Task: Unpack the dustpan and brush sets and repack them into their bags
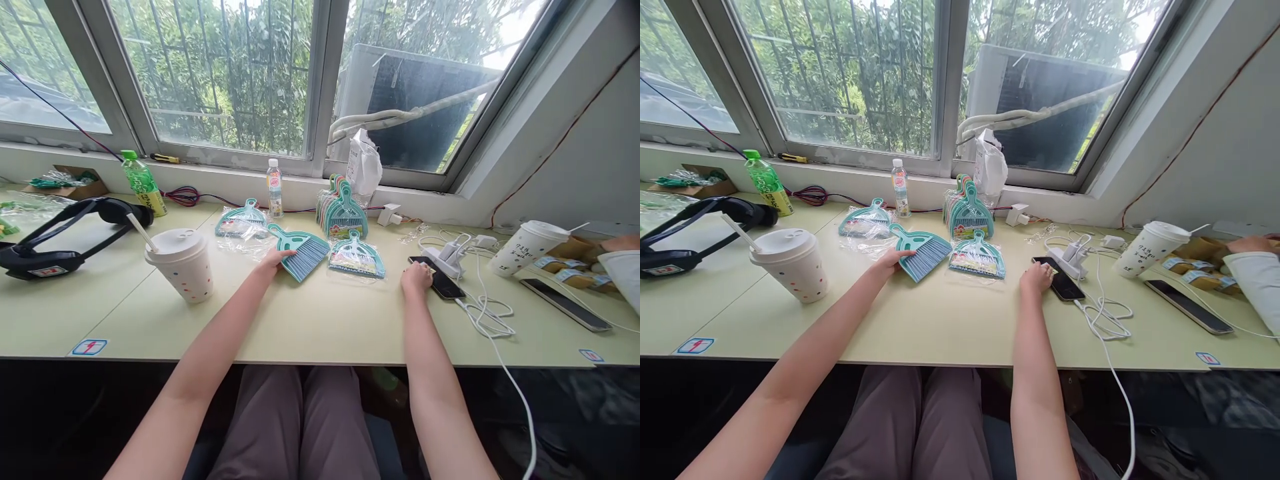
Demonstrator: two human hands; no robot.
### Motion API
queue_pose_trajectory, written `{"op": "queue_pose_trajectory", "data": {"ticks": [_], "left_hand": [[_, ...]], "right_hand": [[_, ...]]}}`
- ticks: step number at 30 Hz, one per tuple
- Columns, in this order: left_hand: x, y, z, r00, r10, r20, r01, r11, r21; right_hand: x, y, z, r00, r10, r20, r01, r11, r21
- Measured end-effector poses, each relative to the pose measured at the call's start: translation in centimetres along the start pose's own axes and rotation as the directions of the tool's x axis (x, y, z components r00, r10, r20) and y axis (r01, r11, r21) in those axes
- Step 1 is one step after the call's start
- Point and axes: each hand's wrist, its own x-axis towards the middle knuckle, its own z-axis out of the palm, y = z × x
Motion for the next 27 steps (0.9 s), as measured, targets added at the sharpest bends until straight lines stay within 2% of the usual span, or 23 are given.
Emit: {"op": "queue_pose_trajectory", "data": {"ticks": [2,3,5,8,11,12,14,15,16,18,19,21,24,27], "left_hand": [[0.1,-0.1,0.0,1.000,0.000,-0.004,0.000,1.000,-0.005],[0.1,-0.1,0.0,1.000,0.000,-0.010,0.000,1.000,-0.005],[0.1,-0.4,0.0,0.999,0.031,-0.023,-0.031,0.999,-0.010],[-0.1,-1.2,0.7,0.984,0.162,-0.069,-0.165,0.986,-0.036],[-0.6,-2.0,2.0,0.959,0.259,-0.112,-0.267,0.961,-0.066],[-0.9,-2.2,2.6,0.953,0.285,-0.106,-0.293,0.953,-0.079],[-1.6,-2.6,3.8,0.936,0.350,-0.048,-0.353,0.929,-0.110],[-2.0,-2.8,4.4,0.924,0.381,-0.007,-0.379,0.917,-0.125],[-2.4,-2.9,4.9,0.912,0.408,0.039,-0.400,0.907,-0.134],[-3.2,-3.2,5.8,0.895,0.435,0.102,-0.420,0.897,-0.139],[-3.5,-3.4,6.0,0.894,0.432,0.119,-0.417,0.899,-0.133],[-3.8,-3.6,6.2,0.905,0.406,0.127,-0.393,0.912,-0.117],[-3.8,-3.7,6.1,0.920,0.370,0.132,-0.357,0.928,-0.108],[-3.8,-3.4,5.9,0.919,0.371,0.136,-0.358,0.927,-0.110]], "right_hand": [[0.1,-0.5,-0.5,0.999,0.047,0.019,-0.049,0.993,0.104],[0.1,-0.9,-0.8,0.996,0.092,0.008,-0.092,0.980,0.174],[-0.2,-2.4,-1.3,0.992,0.115,-0.051,-0.092,0.939,0.330],[-1.9,-5.6,-1.8,0.987,0.056,-0.153,0.036,0.843,0.536],[-5.6,-9.3,-1.3,0.958,-0.145,-0.248,0.277,0.694,0.664],[-7.1,-10.5,-0.8,0.921,-0.267,-0.284,0.389,0.638,0.664],[-10.0,-12.3,0.3,0.786,-0.524,-0.328,0.603,0.534,0.593],[-11.2,-13.0,1.0,0.718,-0.623,-0.309,0.672,0.506,0.541],[-12.2,-13.5,1.7,0.662,-0.704,-0.256,0.719,0.501,0.482],[-13.5,-14.1,3.0,0.604,-0.789,-0.113,0.763,0.531,0.370],[-13.8,-14.1,3.5,0.597,-0.800,-0.051,0.766,0.551,0.331],[-13.8,-14.1,4.3,0.614,-0.789,0.016,0.746,0.587,0.314],[-13.4,-13.9,4.5,0.647,-0.761,0.047,0.691,0.611,0.386],[-13.1,-13.9,3.7,0.640,-0.768,0.025,0.666,0.571,0.479]]}}
